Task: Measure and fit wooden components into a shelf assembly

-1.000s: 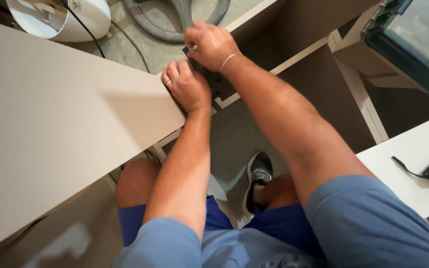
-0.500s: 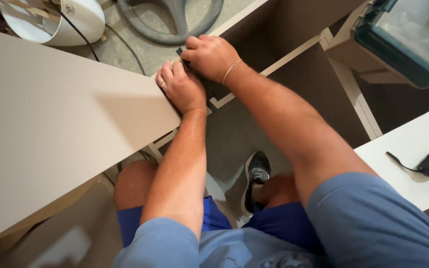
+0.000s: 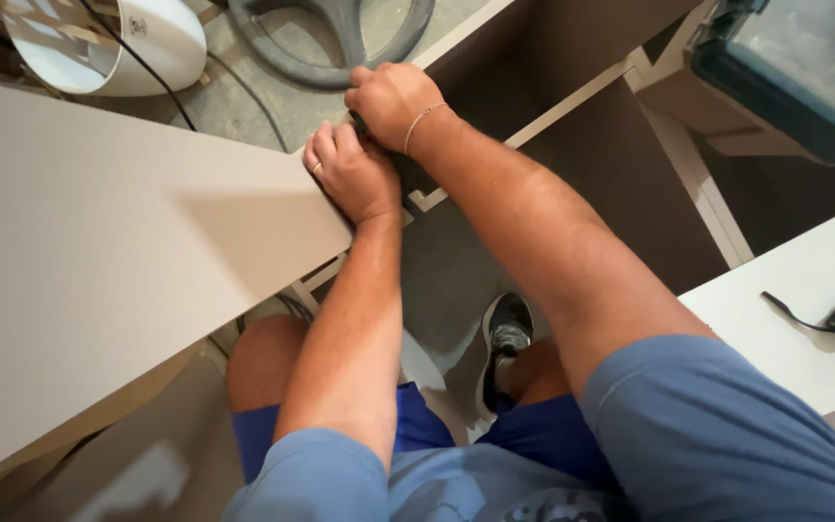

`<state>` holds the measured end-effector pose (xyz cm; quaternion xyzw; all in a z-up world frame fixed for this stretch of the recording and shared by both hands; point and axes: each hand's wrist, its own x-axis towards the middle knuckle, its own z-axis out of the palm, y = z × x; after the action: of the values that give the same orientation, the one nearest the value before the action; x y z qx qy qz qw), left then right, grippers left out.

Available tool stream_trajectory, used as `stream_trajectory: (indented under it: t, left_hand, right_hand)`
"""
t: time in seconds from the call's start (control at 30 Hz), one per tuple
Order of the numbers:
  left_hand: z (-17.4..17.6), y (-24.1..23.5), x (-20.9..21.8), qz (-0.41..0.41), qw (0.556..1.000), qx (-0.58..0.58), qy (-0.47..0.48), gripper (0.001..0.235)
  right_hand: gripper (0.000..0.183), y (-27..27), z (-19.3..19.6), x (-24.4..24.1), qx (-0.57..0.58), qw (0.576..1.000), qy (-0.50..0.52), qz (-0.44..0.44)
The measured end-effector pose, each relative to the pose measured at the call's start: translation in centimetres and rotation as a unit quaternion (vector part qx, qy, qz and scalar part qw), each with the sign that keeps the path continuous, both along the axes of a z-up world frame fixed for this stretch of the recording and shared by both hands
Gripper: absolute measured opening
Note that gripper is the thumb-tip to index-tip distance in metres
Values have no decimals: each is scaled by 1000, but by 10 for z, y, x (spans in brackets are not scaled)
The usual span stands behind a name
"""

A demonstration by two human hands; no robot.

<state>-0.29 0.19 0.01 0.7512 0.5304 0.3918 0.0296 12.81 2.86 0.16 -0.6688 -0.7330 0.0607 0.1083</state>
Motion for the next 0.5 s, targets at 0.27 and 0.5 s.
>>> stream_trajectory:
  t: [0.27, 0.5]
  left_hand:
    - [-5, 0, -1, -13, 1000, -25, 0, 12]
    - [-6, 3, 0, 8, 1000, -6, -1, 25]
  right_hand:
    - [31, 11, 45, 6, -215, 975, 41, -29]
    - [22, 20, 29, -4, -210, 967, 71, -129]
